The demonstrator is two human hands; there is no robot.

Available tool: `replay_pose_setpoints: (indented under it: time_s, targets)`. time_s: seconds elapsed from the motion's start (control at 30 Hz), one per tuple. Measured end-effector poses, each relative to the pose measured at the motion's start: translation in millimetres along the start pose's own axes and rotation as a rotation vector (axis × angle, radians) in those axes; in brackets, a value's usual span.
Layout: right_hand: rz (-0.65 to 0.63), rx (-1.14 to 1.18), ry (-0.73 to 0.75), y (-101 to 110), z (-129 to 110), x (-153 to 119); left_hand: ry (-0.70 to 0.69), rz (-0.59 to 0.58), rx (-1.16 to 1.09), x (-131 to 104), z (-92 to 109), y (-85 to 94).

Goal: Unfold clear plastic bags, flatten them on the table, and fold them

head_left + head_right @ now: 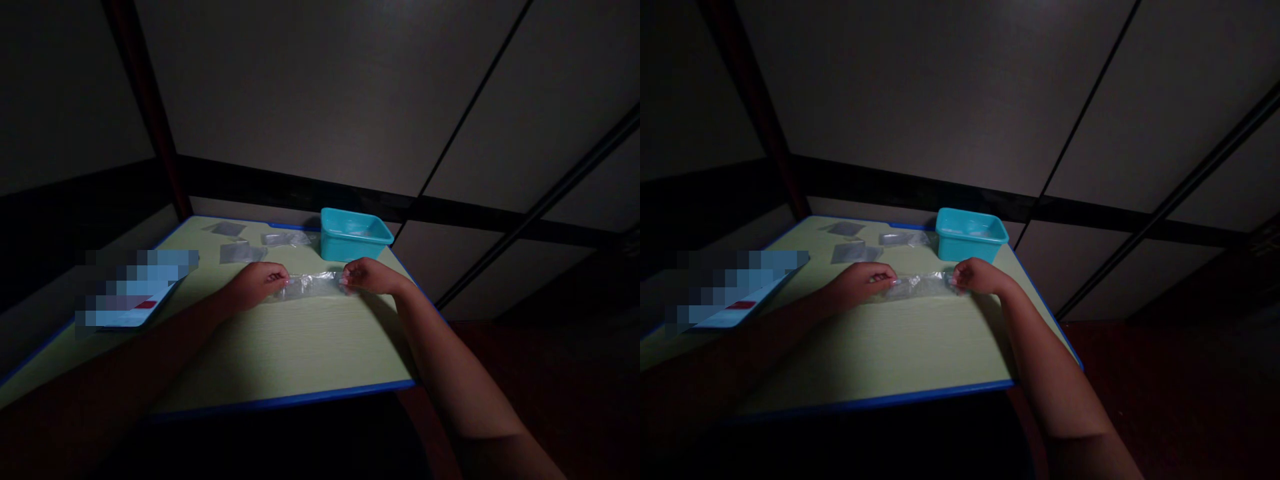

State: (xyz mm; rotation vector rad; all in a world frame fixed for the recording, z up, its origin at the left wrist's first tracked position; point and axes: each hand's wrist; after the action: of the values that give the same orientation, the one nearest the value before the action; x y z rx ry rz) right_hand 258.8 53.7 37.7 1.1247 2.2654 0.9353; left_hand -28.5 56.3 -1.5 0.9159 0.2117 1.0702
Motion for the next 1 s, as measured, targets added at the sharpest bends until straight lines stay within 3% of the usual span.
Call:
replay_pose_setpoints:
  time_s: [0.23, 0.33, 0.57, 1.0]
  targets:
    - [0.141, -0.026, -0.013, -7, 4, 5, -0.138, 0.04, 0.226, 4, 0, -1.3]
    - [0.171, -0.139, -0.046, -9, 6, 9, -0.146, 0.052, 0.291, 4, 0, -0.3]
    - [0.173, -0.516, -0.157, -12, 3, 14, -0.118, 0.053, 0.441, 7, 1, -2.4]
    - [0.147, -0.615, -0.255, -19, 5, 18, -0.009, 0.124, 0.516, 5, 4, 0.4]
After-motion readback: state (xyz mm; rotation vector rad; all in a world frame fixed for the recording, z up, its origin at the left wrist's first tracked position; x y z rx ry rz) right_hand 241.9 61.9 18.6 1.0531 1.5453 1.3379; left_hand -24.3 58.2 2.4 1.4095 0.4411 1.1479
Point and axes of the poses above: each hand's wrist, its own x-axis towards the middle knuckle, its own y-axis out of the back of the hand, z = x × y, and after that the axes turned 2 degrees about y, right-handed
